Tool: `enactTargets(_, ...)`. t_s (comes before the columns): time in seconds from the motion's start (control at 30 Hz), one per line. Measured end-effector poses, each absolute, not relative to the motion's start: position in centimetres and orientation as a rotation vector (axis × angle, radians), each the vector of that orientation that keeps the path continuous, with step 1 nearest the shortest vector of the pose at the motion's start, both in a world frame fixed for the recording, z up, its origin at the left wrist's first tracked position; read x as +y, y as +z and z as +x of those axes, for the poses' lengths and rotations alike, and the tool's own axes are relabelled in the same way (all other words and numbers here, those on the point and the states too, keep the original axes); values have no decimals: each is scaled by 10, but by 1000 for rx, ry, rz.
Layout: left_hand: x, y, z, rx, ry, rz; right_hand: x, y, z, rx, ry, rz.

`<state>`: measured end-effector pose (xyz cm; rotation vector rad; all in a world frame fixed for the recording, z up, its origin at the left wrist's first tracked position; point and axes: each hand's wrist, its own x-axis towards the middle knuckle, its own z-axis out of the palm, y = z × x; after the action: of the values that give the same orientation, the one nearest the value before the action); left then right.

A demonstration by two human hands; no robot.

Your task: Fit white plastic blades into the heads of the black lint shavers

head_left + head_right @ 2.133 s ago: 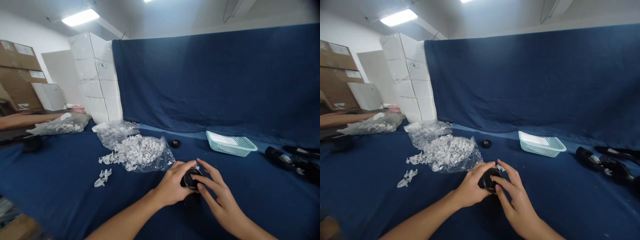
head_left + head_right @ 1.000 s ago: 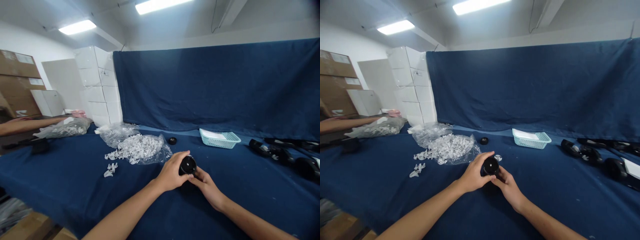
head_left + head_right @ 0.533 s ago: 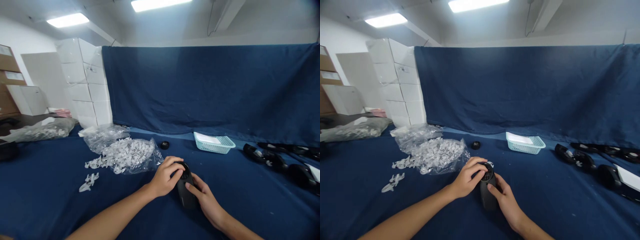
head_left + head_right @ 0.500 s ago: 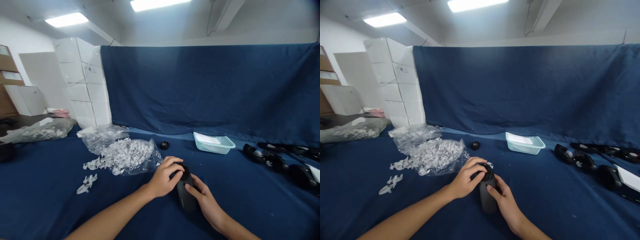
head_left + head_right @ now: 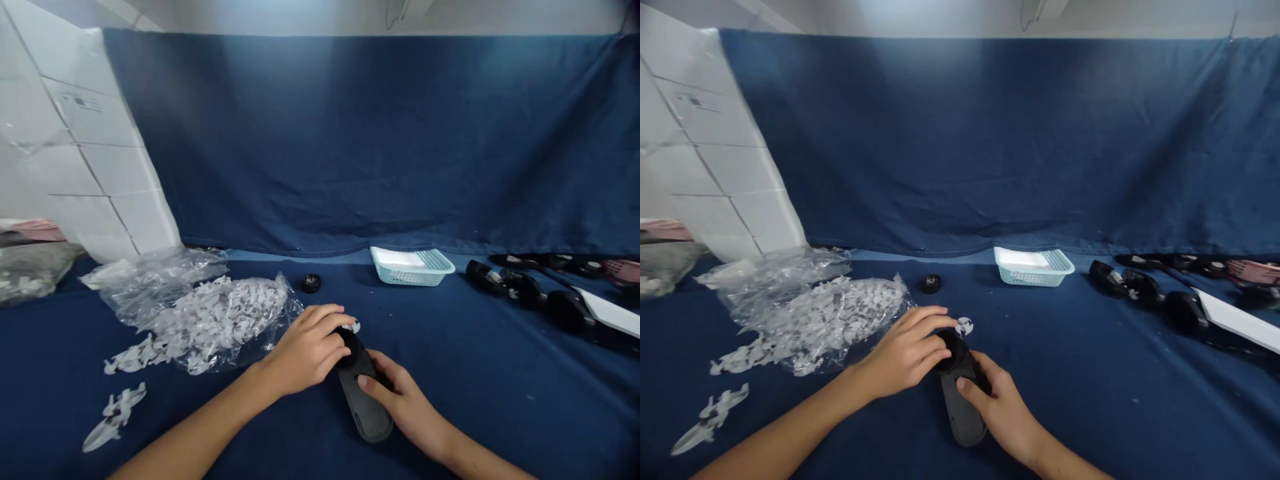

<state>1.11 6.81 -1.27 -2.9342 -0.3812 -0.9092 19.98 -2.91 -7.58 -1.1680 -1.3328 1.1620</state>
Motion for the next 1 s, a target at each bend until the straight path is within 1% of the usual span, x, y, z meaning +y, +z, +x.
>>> enactTargets(0.5, 56, -42, 9, -985, -1032, -3042, -26, -83, 199, -1325, 1128, -1220)
enactTargets(0.77, 63, -52, 3, -1031, -1084, -3035, -26, -80, 196, -1317, 1115, -1201)
enactTargets(1.0, 72, -59, 0, -1120, -1174, -3034, -29, -90, 196, -1344, 996, -1344)
